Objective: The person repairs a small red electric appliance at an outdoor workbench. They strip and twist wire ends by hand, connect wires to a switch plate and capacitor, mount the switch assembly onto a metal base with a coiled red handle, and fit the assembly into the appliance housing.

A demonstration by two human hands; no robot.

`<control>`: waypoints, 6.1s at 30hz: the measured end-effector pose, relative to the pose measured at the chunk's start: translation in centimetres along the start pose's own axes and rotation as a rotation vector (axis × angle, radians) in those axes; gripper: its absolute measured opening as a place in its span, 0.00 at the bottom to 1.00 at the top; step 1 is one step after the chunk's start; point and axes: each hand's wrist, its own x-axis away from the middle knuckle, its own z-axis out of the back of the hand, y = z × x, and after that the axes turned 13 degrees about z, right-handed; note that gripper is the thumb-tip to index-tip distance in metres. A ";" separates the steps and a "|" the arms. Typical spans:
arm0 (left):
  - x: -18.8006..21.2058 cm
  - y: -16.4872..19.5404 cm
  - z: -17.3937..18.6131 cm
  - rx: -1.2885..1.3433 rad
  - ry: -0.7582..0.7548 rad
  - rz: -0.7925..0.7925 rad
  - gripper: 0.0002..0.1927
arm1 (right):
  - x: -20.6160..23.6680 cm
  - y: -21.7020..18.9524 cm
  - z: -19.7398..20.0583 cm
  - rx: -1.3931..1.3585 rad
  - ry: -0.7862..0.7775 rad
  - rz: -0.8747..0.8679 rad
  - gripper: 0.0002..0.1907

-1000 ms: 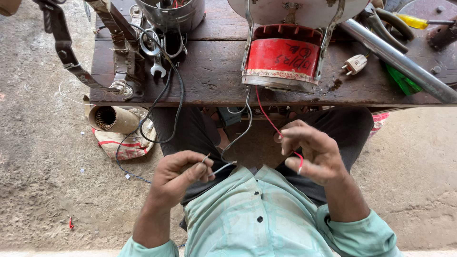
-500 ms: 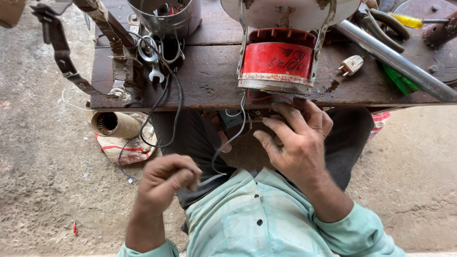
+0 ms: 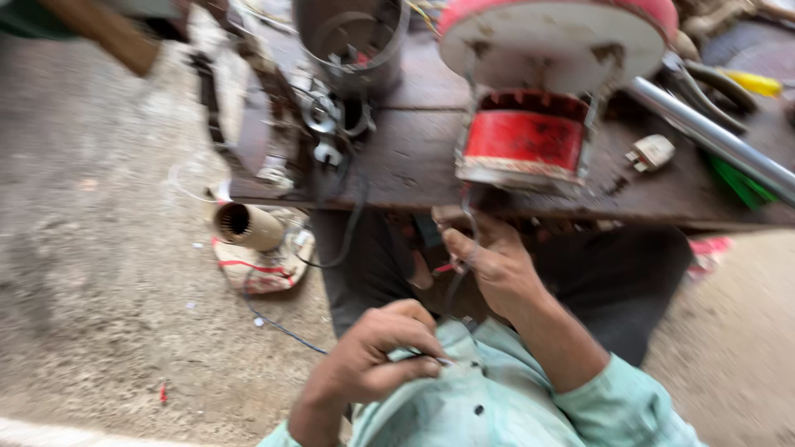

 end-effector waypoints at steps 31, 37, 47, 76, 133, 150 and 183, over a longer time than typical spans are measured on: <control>-2.4 3.1 -4.1 -0.021 0.150 -0.218 0.07 | 12.2 -7.0 6.2 0.862 -0.083 0.321 0.07; -0.2 2.5 -2.8 0.256 0.069 -0.134 0.04 | 9.4 -4.6 3.9 0.430 -0.102 0.133 0.21; 0.1 0.8 -2.8 -0.199 0.260 -0.066 0.04 | 3.0 1.4 1.6 0.513 -0.183 0.389 0.07; -3.8 -3.9 -5.2 0.561 0.530 0.129 0.10 | 11.8 -6.5 6.5 0.735 -0.026 0.364 0.05; -1.3 -1.9 -6.5 -0.245 0.481 -0.009 0.04 | 10.4 -0.9 2.9 0.077 -0.128 0.069 0.06; -4.0 -1.2 -5.7 -0.787 0.617 -0.398 0.12 | 10.0 0.4 1.9 -0.325 0.161 -0.068 0.05; -4.3 -0.3 -4.0 -0.521 0.386 -0.367 0.13 | 9.7 -2.5 5.0 0.082 -0.214 0.074 0.09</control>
